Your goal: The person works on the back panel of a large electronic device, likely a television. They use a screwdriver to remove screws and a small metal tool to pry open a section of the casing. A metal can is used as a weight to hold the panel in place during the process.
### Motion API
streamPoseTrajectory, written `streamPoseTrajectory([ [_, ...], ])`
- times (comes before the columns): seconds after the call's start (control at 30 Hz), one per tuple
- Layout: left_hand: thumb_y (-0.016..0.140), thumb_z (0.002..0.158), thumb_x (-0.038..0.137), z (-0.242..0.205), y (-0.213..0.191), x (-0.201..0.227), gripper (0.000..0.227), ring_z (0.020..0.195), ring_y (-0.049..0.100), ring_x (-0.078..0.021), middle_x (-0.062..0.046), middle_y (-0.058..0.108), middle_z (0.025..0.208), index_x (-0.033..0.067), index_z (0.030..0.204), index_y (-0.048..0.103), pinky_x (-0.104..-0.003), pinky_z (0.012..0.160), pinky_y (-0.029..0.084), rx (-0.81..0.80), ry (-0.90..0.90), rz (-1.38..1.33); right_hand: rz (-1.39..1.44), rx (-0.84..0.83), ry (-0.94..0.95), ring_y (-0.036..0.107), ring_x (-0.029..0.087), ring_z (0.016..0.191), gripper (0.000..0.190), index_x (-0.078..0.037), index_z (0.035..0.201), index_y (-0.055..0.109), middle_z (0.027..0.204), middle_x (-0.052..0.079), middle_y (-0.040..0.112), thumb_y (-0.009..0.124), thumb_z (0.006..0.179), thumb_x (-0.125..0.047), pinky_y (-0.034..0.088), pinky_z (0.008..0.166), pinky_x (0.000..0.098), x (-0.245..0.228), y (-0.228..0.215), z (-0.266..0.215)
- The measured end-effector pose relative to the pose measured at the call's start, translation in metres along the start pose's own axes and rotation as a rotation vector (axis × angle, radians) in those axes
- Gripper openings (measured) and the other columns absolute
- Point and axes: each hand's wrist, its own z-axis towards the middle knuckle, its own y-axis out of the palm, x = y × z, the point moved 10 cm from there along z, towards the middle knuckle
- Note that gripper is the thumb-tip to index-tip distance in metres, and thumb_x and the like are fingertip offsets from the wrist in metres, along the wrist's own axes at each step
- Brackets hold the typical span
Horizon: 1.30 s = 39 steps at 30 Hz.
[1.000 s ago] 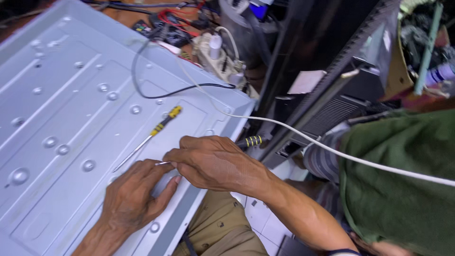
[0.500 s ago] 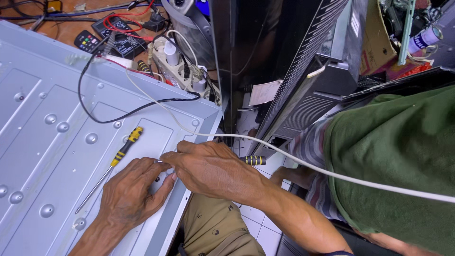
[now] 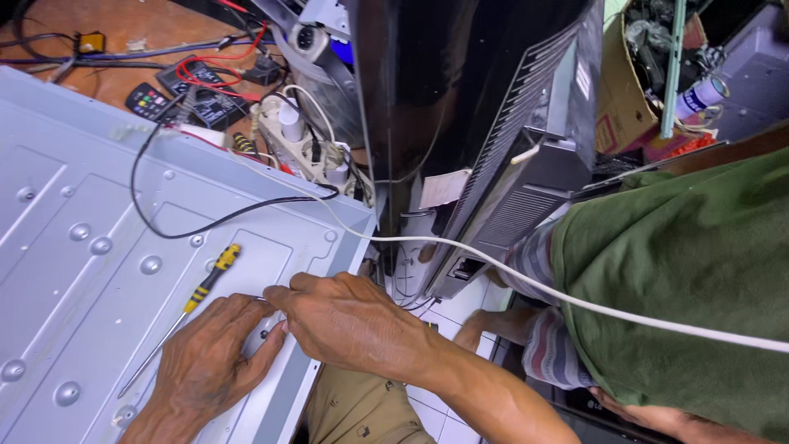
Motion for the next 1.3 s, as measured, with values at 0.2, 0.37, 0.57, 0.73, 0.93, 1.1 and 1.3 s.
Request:
streamPoseTrajectory([
  [0.2, 0.064, 0.097, 0.026, -0.014, -0.019, -0.005, 0.016, 0.079, 0.068, -0.0199, 0.001, 0.071, 0.092, 0.0143, 0.106, 0.071, -0.035, 0.054, 0.048, 0.004, -0.082, 0.004, 0.155, 0.059, -0.034, 0.062, 0.04, 0.064, 0.043, -0.018, 0.134, 0.048, 0.083, 0.014, 0.063, 0.052, 0.092, -0.01, 0.048, 0.053, 0.0536, -0.015, 0.001, 0.004],
  [0.37, 0.066, 0.094, 0.028, -0.039, -0.03, -0.02, 0.021, 0.072, 0.067, -0.0305, -0.01, 0.065, 0.08, 0.0108, 0.105, 0.073, -0.039, 0.064, 0.054, -0.036, -0.154, -0.11, 0.389, 0.334, -0.139, 0.077, 0.032, 0.07, 0.038, -0.015, 0.129, 0.062, 0.09, 0.013, 0.075, 0.051, 0.095, -0.005, 0.062, 0.06, 0.0417, -0.012, -0.032, 0.007],
  [0.57, 0.064, 0.096, 0.027, -0.066, -0.037, -0.026, 0.024, 0.078, 0.067, -0.0337, -0.014, 0.067, 0.085, 0.0089, 0.108, 0.073, -0.042, 0.067, 0.054, -0.076, -0.277, -0.079, 0.961, 0.425, -0.001, 0.074, 0.021, 0.059, 0.032, 0.0, 0.127, 0.065, 0.088, 0.019, 0.075, 0.058, 0.096, -0.004, 0.062, 0.049, 0.0297, 0.033, -0.029, 0.024],
  [0.73, 0.065, 0.094, 0.028, -0.052, -0.023, -0.02, 0.028, 0.082, 0.067, -0.0297, -0.011, 0.067, 0.091, 0.0128, 0.116, 0.074, -0.039, 0.065, 0.053, -0.198, -0.302, -0.063, 1.261, 0.484, 0.09, 0.074, 0.022, 0.063, 0.035, 0.005, 0.124, 0.065, 0.087, 0.023, 0.074, 0.062, 0.092, -0.01, 0.063, 0.051, 0.0254, 0.06, -0.003, 0.032],
  [0.93, 0.064, 0.095, 0.026, -0.026, -0.013, -0.011, 0.031, 0.089, 0.07, -0.0252, -0.011, 0.067, 0.098, 0.0104, 0.12, 0.074, -0.033, 0.07, 0.057, -0.314, -0.3, -0.083, 1.462, 0.351, 0.12, 0.078, 0.028, 0.089, 0.051, 0.007, 0.135, 0.058, 0.109, 0.027, 0.074, 0.052, 0.091, -0.016, 0.066, 0.073, 0.0317, 0.064, 0.024, 0.018],
  [1.1, 0.06, 0.095, 0.021, -0.034, -0.003, -0.018, 0.028, 0.087, 0.068, -0.0213, -0.008, 0.062, 0.093, 0.0127, 0.116, 0.075, -0.031, 0.064, 0.057, -0.374, -0.448, -0.163, 1.328, 0.224, 0.104, 0.074, 0.032, 0.107, 0.046, 0.006, 0.129, 0.062, 0.116, 0.027, 0.074, 0.067, 0.091, -0.019, 0.063, 0.089, 0.0402, 0.043, 0.035, 0.004],
  [1.3, 0.062, 0.093, 0.021, -0.042, 0.001, -0.023, 0.026, 0.087, 0.066, -0.0207, -0.006, 0.061, 0.094, 0.0145, 0.115, 0.074, -0.033, 0.065, 0.057, -0.409, -0.574, -0.188, 0.791, 0.233, -0.069, 0.069, 0.019, 0.079, 0.026, -0.002, 0.103, 0.078, 0.088, 0.017, 0.076, 0.061, 0.102, -0.022, 0.057, 0.073, 0.0352, 0.017, 0.018, 0.011],
])
